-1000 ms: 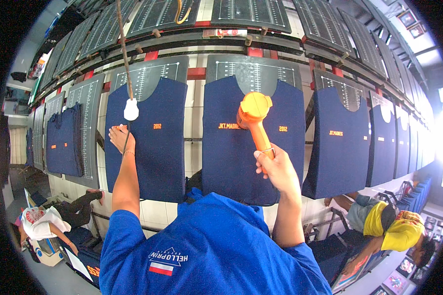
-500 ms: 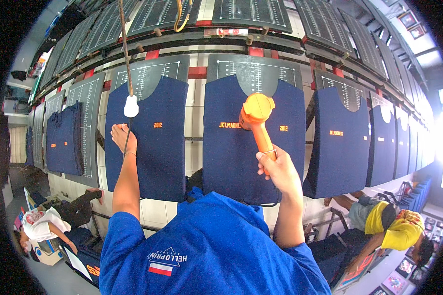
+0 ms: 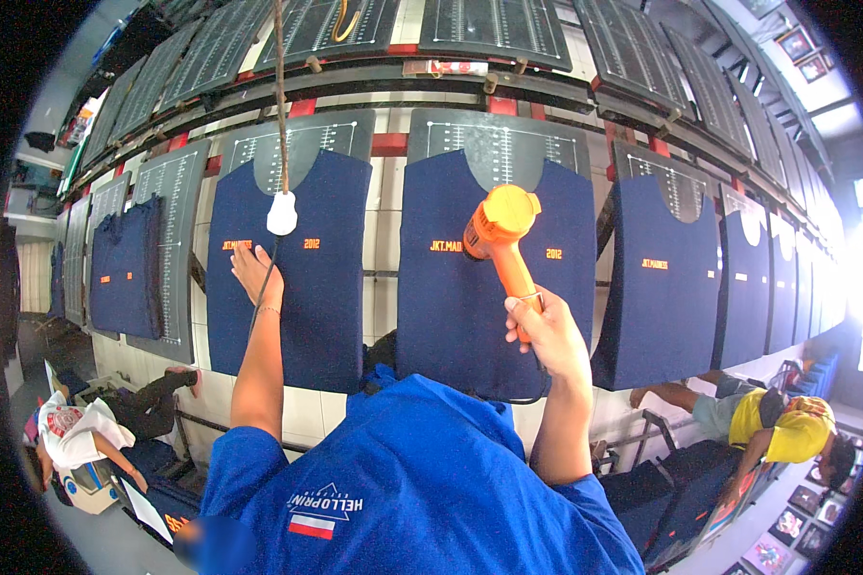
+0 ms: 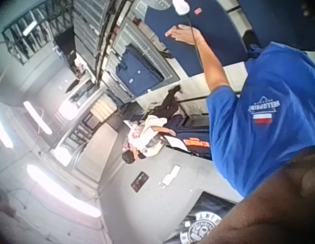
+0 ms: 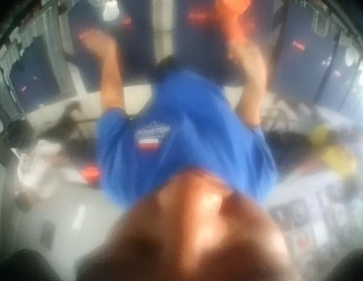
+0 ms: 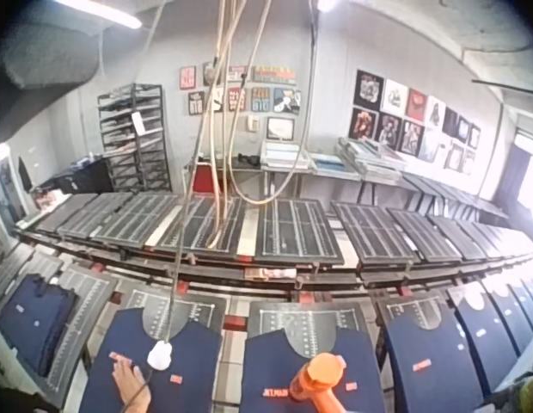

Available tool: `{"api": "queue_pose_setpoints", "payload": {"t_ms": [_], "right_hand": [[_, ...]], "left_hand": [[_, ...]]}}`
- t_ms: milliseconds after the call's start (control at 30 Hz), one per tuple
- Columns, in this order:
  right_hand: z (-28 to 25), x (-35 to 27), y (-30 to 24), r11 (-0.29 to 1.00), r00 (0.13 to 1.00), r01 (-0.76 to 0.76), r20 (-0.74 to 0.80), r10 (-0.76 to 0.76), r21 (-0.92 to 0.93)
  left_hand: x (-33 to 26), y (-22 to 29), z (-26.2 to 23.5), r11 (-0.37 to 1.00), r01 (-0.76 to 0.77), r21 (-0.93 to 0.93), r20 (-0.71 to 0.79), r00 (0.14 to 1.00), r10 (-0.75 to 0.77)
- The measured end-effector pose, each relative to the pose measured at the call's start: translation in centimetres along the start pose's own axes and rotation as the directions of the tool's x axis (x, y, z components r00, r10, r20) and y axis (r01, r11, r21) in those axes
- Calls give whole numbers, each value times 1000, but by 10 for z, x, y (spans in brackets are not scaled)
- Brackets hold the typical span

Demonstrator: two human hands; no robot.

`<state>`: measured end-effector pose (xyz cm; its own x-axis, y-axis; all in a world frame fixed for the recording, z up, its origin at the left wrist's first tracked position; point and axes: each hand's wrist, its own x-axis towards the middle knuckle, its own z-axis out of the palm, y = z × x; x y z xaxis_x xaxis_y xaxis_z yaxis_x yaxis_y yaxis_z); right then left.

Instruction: The person uses a heat gun to dry ink on t-shirts mounted on printing boards, moving between them and occasionally smoothing the fabric by hand.

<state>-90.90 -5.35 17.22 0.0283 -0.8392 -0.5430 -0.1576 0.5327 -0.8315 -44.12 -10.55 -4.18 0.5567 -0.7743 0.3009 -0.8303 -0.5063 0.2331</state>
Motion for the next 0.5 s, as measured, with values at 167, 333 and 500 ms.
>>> {"api": "queue_pose_setpoints", "payload": {"t_ms": [167,333,500], "right_hand": [[9,4,-3,999,999,0,54,-2,40],[25,9,-5,1000,988,-3,151,1,12],[41,7,-7,998,979,54,201,-45,-42]], "left_hand": [[-15,10,-4,999,-27,-24,39,999,28],[-31,24,-8,991,-128,-39,19,992,128],[-53,54,-27,955,-261,-141,76,959,274]]}}
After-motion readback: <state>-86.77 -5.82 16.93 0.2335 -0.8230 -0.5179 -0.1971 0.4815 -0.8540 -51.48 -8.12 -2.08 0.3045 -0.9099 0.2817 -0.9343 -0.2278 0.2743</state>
